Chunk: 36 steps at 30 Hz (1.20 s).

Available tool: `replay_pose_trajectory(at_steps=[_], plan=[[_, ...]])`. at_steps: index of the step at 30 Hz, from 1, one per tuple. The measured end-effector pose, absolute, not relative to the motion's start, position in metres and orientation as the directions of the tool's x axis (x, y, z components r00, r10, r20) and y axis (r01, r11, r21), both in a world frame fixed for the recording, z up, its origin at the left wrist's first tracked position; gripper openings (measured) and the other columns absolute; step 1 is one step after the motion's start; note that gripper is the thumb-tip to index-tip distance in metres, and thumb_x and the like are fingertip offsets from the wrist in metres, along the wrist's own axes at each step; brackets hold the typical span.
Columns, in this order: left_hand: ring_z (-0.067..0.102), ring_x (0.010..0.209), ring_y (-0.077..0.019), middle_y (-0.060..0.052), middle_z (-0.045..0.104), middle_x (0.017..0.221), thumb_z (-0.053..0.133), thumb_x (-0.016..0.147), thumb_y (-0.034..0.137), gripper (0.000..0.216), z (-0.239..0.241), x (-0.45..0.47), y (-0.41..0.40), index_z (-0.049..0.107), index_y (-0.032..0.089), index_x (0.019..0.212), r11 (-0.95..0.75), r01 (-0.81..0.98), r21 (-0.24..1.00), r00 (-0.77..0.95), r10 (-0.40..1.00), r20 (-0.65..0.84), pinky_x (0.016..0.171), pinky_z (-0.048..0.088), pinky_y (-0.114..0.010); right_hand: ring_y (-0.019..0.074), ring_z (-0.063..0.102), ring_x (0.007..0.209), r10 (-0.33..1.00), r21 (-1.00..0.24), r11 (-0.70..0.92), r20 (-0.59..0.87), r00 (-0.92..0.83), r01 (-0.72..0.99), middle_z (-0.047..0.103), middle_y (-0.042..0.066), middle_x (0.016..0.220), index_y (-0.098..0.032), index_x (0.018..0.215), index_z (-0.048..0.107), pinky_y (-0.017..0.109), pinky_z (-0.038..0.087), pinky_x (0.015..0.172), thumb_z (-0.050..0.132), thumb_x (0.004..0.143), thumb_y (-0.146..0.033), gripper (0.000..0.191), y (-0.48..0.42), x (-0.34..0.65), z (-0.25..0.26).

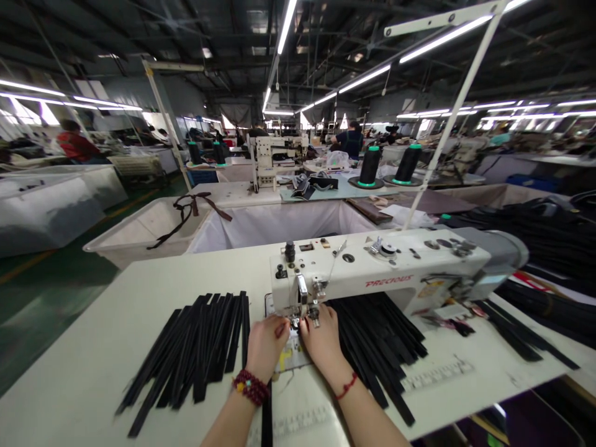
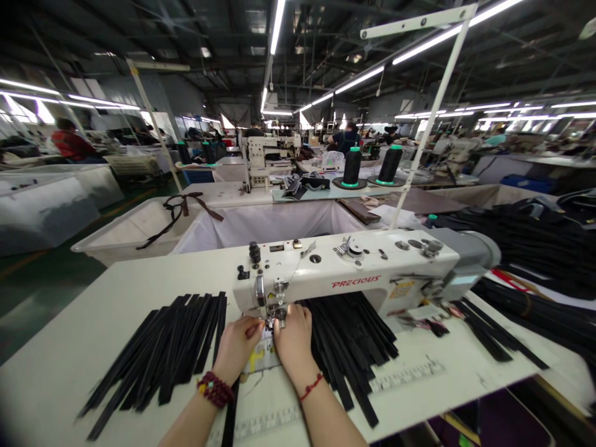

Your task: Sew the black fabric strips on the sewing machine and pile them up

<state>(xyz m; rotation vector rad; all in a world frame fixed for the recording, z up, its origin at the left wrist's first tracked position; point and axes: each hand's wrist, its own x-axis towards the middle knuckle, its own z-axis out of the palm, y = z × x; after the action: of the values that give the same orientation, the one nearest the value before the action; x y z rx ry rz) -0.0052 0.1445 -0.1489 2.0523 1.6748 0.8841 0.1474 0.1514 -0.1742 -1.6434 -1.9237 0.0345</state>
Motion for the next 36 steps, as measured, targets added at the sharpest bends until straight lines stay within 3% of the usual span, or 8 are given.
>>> replay_pose_trajectory(at_steps=[24,36], plan=[[0.066,0.064,-0.0171,-0.003,0.073,0.072,0.058,0.084,0.014,0.019,-0.156,-0.008,0.146,0.074,0.019,0.076,-0.241,0.744,0.624,0.069,0.956,0.286,0.062,0.046,-0.025,0.0266,0.06,0.092,0.906,-0.451,0.249,0.42,-0.042,0.857,0.068,0.009,0.091,-0.02,0.08,0.063,0.041,0.038,0.091,0.059,0.084,-0.011,0.01,0.149,0.147,-0.167],[0.066,0.061,-0.017,-0.002,0.072,0.069,0.059,0.087,0.016,0.019,-0.16,-0.008,0.147,0.073,0.02,0.075,-0.266,0.733,0.626,0.076,0.947,0.313,0.061,0.047,-0.025,0.0258,0.061,0.099,0.886,-0.505,0.306,0.462,-0.047,0.807,0.073,0.005,0.099,-0.023,0.086,0.072,0.046,0.029,0.106,0.066,0.084,-0.014,0.011,0.152,0.14,-0.177]])
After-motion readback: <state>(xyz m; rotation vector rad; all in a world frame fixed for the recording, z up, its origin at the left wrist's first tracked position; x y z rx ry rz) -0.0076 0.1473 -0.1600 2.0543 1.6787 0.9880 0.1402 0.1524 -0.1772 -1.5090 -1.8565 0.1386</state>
